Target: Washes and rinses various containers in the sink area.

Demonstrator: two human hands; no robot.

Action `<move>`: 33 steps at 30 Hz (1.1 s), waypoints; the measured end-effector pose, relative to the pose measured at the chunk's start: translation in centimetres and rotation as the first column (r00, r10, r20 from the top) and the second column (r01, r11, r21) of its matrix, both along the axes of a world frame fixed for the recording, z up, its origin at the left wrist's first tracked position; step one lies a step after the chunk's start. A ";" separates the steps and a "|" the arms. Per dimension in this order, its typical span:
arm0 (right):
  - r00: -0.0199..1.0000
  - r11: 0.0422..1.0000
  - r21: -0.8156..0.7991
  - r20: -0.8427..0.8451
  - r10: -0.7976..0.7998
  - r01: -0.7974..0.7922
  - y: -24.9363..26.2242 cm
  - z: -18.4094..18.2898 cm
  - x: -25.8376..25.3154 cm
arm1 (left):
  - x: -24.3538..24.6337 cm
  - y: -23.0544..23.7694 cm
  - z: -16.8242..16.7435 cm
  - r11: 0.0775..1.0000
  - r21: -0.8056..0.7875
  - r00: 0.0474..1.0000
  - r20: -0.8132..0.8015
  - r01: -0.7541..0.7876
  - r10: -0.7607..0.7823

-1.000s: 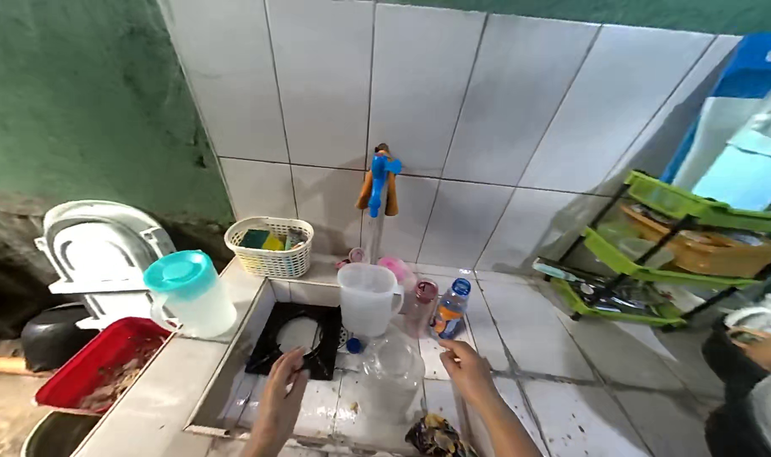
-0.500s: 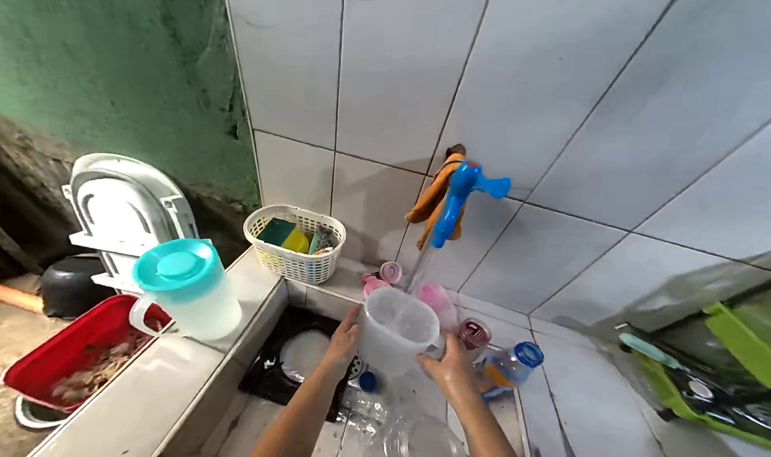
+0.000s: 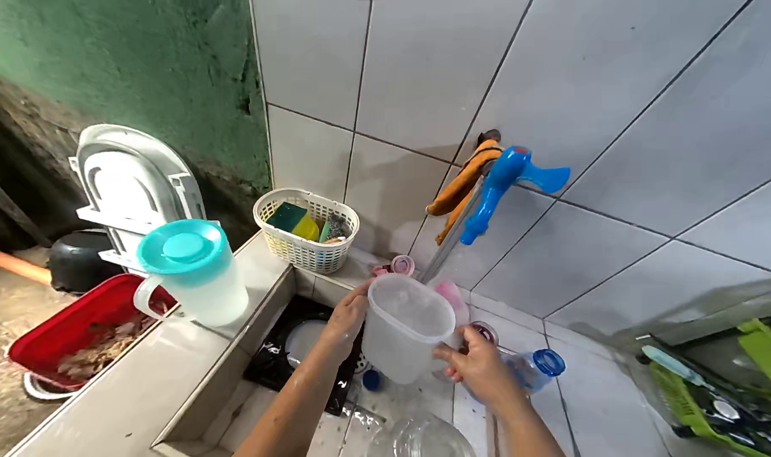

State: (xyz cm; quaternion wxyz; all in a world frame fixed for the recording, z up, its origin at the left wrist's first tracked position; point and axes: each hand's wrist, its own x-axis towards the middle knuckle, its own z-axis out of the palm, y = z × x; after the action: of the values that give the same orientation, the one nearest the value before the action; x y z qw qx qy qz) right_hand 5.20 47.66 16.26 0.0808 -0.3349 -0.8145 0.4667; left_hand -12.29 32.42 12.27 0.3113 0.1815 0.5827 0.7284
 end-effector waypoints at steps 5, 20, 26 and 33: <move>0.995 0.987 0.123 0.000 0.103 -0.102 1.2 3.4 -4.9 | -1.4 -1.8 2.2 0.986 0.070 0.989 -0.016 -0.149 0.150; 0.951 0.917 0.275 -0.021 0.308 -0.291 1.4 4.6 -10.1 | -1.1 -4.8 -0.9 0.945 0.032 0.932 0.177 -0.327 0.316; 0.955 0.909 0.298 0.031 0.296 -0.292 0.6 4.8 -7.2 | 0.9 -6.2 -1.4 0.978 -0.019 0.960 0.190 -0.208 0.207; 0.922 0.902 0.188 0.095 0.376 -0.388 -6.8 7.2 -7.3 | 1.8 -14.6 3.3 0.932 0.012 0.931 -0.043 -0.363 0.363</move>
State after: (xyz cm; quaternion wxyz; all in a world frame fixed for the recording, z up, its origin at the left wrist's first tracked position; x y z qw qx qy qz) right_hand -2.08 40.88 23.43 -0.0015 -0.1718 -0.9097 0.3781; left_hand -10.53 17.80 15.54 0.1583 0.0874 0.6117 0.7702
